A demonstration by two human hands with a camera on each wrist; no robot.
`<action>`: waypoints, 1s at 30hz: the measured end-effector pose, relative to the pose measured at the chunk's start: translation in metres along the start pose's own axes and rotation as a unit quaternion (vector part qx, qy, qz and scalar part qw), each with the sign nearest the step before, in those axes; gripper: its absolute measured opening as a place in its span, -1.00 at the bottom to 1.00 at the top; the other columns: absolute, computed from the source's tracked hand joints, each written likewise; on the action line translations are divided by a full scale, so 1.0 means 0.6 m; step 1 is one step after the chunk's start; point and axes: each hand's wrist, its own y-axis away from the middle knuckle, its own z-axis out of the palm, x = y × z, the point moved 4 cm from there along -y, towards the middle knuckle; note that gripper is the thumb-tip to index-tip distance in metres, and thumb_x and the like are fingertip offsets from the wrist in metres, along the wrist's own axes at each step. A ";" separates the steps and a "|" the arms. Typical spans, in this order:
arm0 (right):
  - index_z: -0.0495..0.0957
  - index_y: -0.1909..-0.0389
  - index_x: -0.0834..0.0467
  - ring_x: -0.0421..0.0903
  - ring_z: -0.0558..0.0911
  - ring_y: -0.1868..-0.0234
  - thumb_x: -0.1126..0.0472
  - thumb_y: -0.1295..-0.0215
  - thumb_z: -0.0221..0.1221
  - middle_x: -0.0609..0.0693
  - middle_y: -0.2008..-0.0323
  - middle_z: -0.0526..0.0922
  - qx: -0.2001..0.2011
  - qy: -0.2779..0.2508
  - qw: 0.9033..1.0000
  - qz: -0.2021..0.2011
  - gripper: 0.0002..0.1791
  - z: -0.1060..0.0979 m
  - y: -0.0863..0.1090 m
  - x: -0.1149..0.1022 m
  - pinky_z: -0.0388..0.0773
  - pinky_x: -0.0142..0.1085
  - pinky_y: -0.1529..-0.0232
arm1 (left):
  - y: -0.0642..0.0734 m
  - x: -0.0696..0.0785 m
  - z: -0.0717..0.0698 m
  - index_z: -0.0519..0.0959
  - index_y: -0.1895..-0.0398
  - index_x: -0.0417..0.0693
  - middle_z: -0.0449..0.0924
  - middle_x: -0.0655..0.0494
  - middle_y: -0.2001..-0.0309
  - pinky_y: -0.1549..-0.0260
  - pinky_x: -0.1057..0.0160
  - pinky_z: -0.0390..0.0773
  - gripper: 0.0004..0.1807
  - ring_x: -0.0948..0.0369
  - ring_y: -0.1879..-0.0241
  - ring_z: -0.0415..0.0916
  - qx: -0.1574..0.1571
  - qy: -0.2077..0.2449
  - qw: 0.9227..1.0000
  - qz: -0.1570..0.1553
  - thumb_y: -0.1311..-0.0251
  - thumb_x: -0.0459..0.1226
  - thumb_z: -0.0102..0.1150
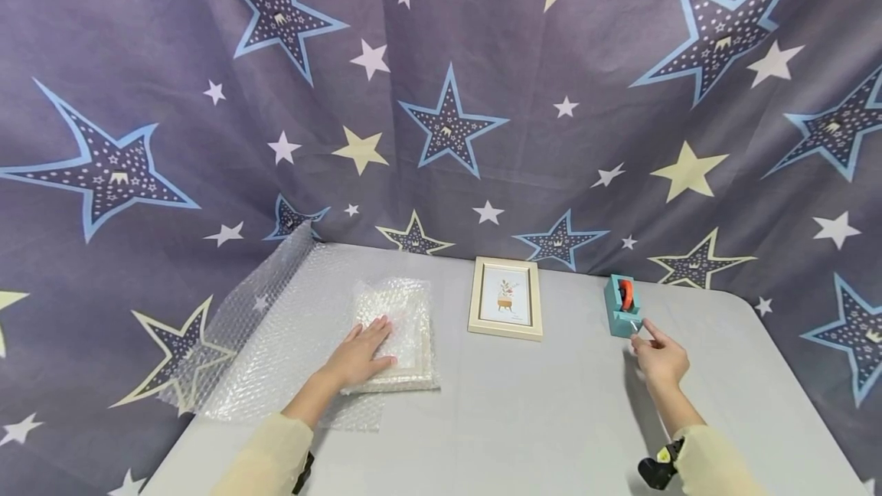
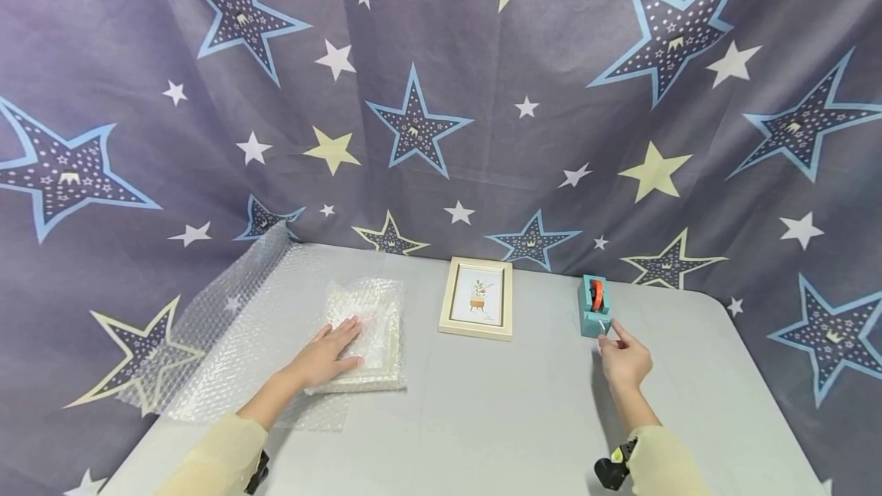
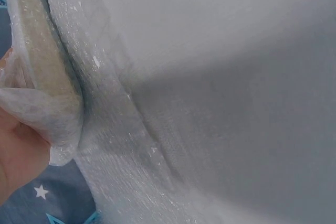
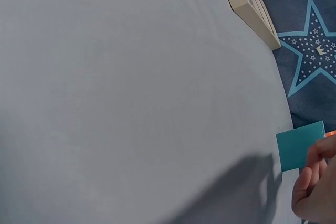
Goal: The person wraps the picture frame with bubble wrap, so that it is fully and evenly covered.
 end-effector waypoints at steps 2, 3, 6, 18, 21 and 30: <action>0.47 -0.22 0.20 -0.52 0.41 0.78 0.29 -0.19 0.20 -0.54 0.85 0.40 0.001 0.010 1.000 -0.006 -0.48 0.000 -0.001 0.000 0.33 -0.56 0.68 | 0.000 0.000 -0.001 0.20 -0.40 -0.32 0.13 -0.23 -0.46 -0.49 -0.20 -0.06 -0.25 -0.12 -0.48 0.08 0.000 -0.002 1.000 0.000 -0.30 -0.02 0.07; 0.47 -0.21 0.19 -0.53 0.41 0.78 0.29 -0.19 0.21 -0.50 0.84 0.44 0.001 0.014 1.000 -0.008 -0.49 0.000 -0.003 0.000 0.33 -0.56 0.68 | -0.001 0.000 -0.001 0.20 -0.40 -0.32 0.13 -0.23 -0.46 -0.49 -0.20 -0.06 -0.25 -0.11 -0.48 0.08 0.000 -0.002 1.000 -0.001 -0.30 -0.02 0.07; 0.50 -0.19 0.14 -0.50 0.40 0.77 0.28 -0.17 0.23 -0.40 0.78 0.51 0.008 0.030 0.999 -0.012 -0.50 0.000 -0.007 0.003 0.34 -0.55 0.68 | -0.001 0.000 -0.001 0.20 -0.40 -0.31 0.12 -0.22 -0.47 -0.49 -0.19 -0.07 -0.25 -0.11 -0.48 0.07 -0.001 -0.002 1.000 -0.003 -0.30 -0.01 0.07; 0.53 -0.14 0.06 -0.48 0.36 0.79 0.29 -0.10 0.29 -0.58 0.88 0.28 0.031 0.011 0.999 0.008 -0.48 0.005 -0.015 0.016 0.35 -0.50 0.73 | 0.000 -0.003 -0.002 0.19 -0.40 -0.31 0.12 -0.23 -0.46 -0.49 -0.20 -0.06 -0.24 -0.12 -0.48 0.08 0.000 -0.002 1.000 0.001 -0.30 0.00 0.06; 0.54 -0.13 0.06 -0.46 0.37 0.79 0.29 -0.07 0.30 -0.55 0.89 0.28 0.029 0.005 0.999 0.020 -0.48 0.006 -0.017 0.013 0.35 -0.50 0.73 | -0.001 -0.005 -0.002 0.20 -0.40 -0.31 0.13 -0.23 -0.46 -0.49 -0.20 -0.06 -0.24 -0.11 -0.48 0.08 0.005 -0.004 1.000 0.000 -0.30 0.00 0.06; 0.58 -0.06 0.10 -0.43 0.33 0.69 0.28 -0.04 0.33 -0.44 0.79 0.40 0.037 0.046 0.998 0.012 -0.52 -0.003 -0.010 0.005 0.28 -0.56 0.62 | 0.000 -0.002 0.000 0.20 -0.40 -0.32 0.13 -0.24 -0.46 -0.48 -0.21 -0.07 -0.24 -0.13 -0.47 0.08 0.002 0.001 1.000 0.004 -0.30 -0.01 0.06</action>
